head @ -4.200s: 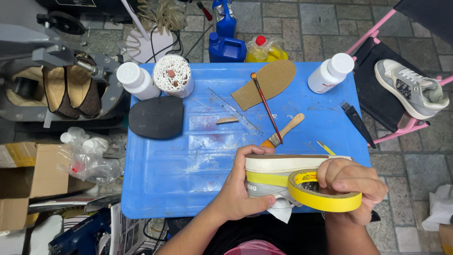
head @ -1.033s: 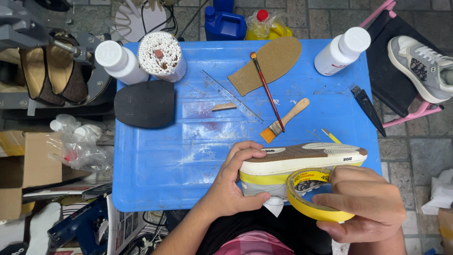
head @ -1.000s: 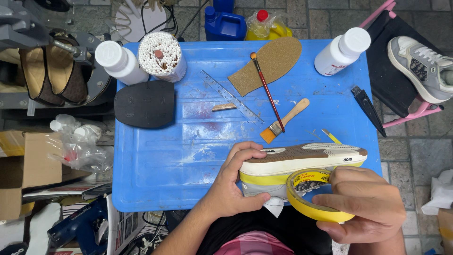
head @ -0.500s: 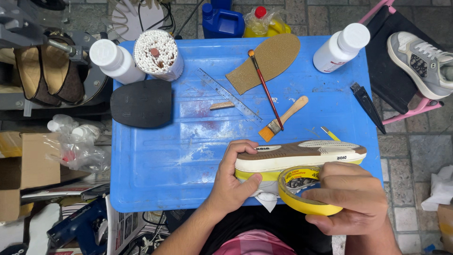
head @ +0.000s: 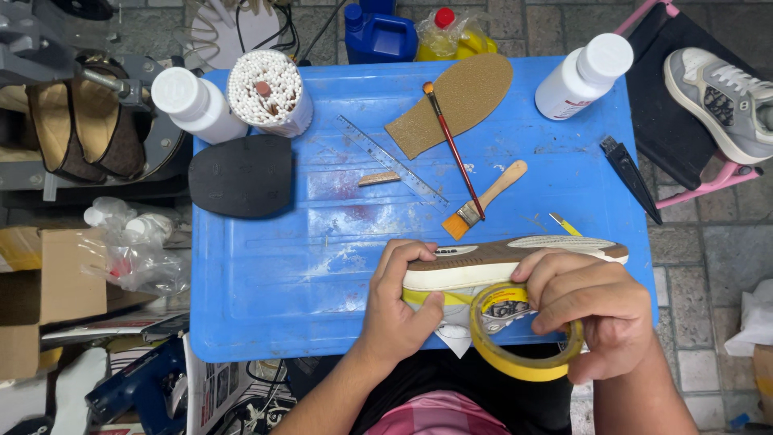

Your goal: The person applies yellow masking tape to the sole and midsole of a sneaker. They carefully wrap the tape around the edges and smooth it down to cover specific areas.

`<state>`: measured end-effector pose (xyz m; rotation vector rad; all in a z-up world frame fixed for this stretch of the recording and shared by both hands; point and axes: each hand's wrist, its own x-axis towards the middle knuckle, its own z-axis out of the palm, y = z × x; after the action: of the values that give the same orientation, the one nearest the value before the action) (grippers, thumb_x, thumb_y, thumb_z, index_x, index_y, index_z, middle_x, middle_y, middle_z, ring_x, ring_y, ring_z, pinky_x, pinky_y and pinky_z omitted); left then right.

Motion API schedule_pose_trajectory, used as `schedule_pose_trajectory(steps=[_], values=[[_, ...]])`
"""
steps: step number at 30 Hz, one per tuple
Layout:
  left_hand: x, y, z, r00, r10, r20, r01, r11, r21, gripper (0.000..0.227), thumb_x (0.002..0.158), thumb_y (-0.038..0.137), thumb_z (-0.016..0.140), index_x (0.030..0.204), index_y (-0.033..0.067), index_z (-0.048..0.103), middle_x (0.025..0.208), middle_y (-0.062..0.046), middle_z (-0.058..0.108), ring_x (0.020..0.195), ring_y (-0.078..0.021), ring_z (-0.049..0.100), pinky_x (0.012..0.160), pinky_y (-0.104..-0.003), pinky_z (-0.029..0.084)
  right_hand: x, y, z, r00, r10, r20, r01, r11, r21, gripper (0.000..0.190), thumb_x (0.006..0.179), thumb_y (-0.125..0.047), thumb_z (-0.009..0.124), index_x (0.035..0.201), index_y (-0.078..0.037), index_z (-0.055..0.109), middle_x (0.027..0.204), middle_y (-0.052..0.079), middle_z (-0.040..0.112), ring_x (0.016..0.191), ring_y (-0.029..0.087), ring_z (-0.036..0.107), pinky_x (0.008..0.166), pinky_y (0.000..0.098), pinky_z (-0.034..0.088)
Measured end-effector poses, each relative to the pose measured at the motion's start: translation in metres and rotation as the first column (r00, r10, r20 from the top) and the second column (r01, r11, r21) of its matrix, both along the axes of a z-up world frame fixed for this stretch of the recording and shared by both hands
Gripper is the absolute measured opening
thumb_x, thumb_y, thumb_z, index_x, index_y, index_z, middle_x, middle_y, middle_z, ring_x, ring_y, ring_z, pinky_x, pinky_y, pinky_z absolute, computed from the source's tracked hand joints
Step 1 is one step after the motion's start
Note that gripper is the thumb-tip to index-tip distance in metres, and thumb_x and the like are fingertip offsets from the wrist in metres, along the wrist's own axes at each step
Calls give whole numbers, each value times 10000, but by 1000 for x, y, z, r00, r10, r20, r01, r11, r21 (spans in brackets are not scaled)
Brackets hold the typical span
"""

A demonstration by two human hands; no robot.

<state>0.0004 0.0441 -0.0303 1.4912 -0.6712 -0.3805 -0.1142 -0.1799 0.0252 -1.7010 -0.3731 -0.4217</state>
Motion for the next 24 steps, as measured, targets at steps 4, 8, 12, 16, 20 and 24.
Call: schedule_pose_trajectory(steps=[4,8,12,16,20,24], values=[[11,6,9,990,11,139,-29,991,131,379,826,98,685,1188,32,596,1204,-132,662,1163,-300,627,1038,-396,493,0,-1,-4,1000,9,-14,-10,997,-79,507,761,-544,844,822,-48,754,708,36,643,762,224,634,910,448,557],[17,8,10,984,-51,171,21,985,169,401,833,87,679,1230,38,649,1207,-139,642,1167,-318,602,1038,-411,476,8,1,-3,999,26,28,-23,993,-117,569,718,-607,831,834,-58,732,720,16,611,769,214,588,916,422,545],[19,4,4,990,-86,108,80,995,61,387,843,83,659,1226,25,640,1234,-152,624,1189,-298,614,1066,-394,484,5,1,3,998,30,-55,-37,991,-131,512,733,-548,818,842,-57,726,731,18,602,755,213,582,897,414,547],[16,1,-4,996,-92,18,93,995,-30,376,850,80,633,1219,13,627,1260,-157,612,1176,-265,642,1044,-365,512,-1,-3,8,990,57,-130,-74,990,-124,378,812,-385,817,858,-23,720,769,69,629,759,241,598,800,390,513],[17,2,-10,995,-95,25,96,995,-35,363,865,88,647,1217,2,629,1247,-156,610,1155,-254,646,1033,-358,519,-5,-8,10,987,57,-150,-79,986,-145,359,801,-316,819,889,22,735,775,100,644,736,251,602,722,379,478],[19,3,-12,994,-105,31,106,994,-37,352,880,102,663,1217,3,634,1245,-155,609,1155,-254,644,1034,-357,521,-7,-15,18,993,7,-122,-33,976,-214,373,755,-285,835,934,30,745,796,89,673,704,228,613,684,358,464]])
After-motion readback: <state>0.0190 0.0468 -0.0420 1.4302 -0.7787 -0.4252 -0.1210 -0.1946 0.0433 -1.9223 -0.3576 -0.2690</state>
